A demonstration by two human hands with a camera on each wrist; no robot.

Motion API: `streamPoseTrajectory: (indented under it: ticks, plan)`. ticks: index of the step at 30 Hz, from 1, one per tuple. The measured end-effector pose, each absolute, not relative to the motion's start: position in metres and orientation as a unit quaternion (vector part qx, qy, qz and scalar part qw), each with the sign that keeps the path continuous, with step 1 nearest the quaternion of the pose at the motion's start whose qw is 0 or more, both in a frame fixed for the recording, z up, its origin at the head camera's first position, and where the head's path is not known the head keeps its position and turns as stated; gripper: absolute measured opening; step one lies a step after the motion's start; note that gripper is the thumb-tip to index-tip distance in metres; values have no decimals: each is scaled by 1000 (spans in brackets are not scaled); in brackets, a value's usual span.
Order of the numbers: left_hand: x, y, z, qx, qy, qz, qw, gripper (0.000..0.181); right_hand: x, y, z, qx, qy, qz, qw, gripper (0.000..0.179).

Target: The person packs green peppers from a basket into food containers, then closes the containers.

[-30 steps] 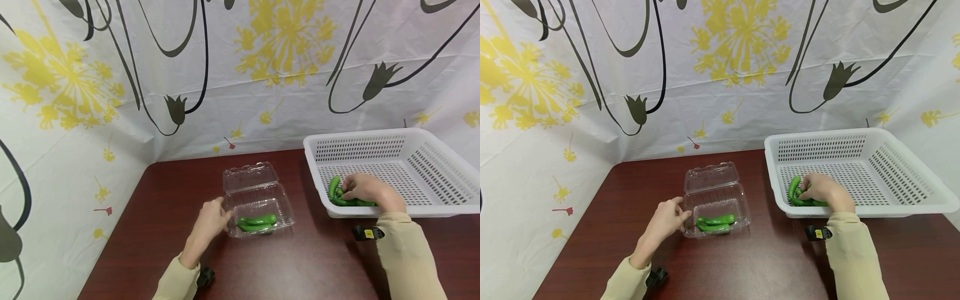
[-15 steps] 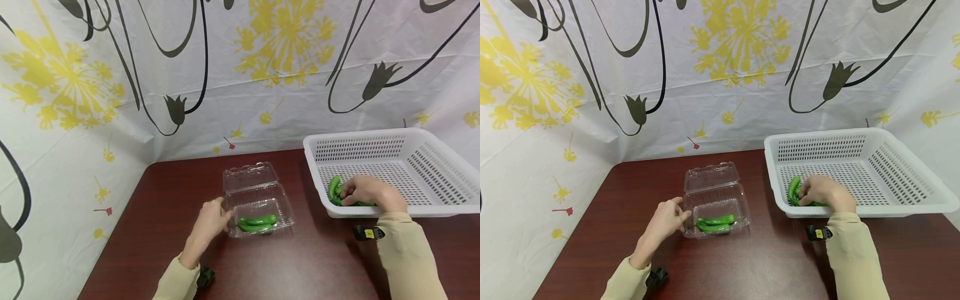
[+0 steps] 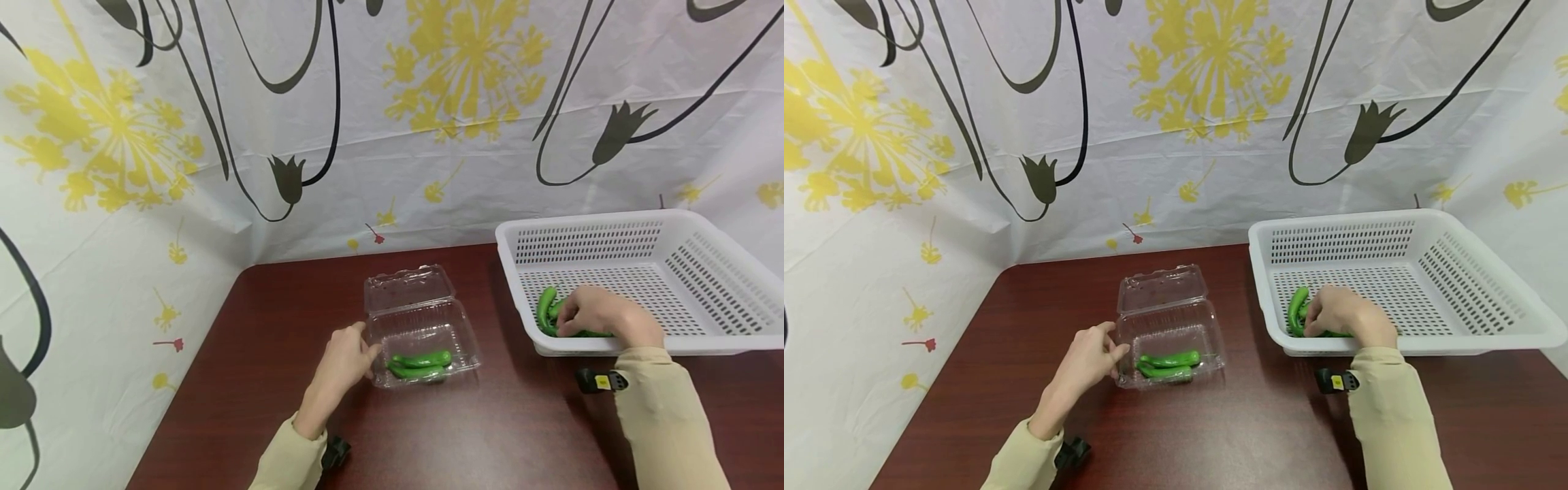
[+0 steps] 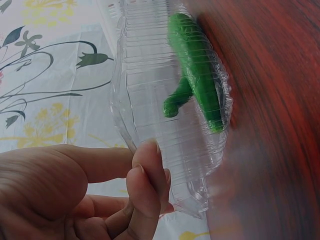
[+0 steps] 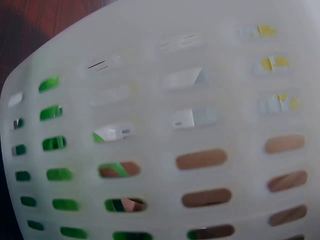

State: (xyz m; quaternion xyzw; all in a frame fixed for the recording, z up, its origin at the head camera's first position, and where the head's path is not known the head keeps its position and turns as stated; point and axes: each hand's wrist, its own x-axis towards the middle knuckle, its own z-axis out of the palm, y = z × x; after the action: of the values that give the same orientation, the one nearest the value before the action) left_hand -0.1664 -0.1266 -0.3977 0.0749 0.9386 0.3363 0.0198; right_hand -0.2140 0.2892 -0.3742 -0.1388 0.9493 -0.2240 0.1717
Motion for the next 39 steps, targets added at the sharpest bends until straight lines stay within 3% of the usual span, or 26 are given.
streamPoseTrajectory:
  ticks: [21,39]
  plan:
    - [-166,-127,-397,81,941,329,15,55,-220,297,-372,-138,960,-203,136,16]
    - [-165,-126,-397,74,943,325,15,55,-220,293,-369,-140,965,-213,57,22]
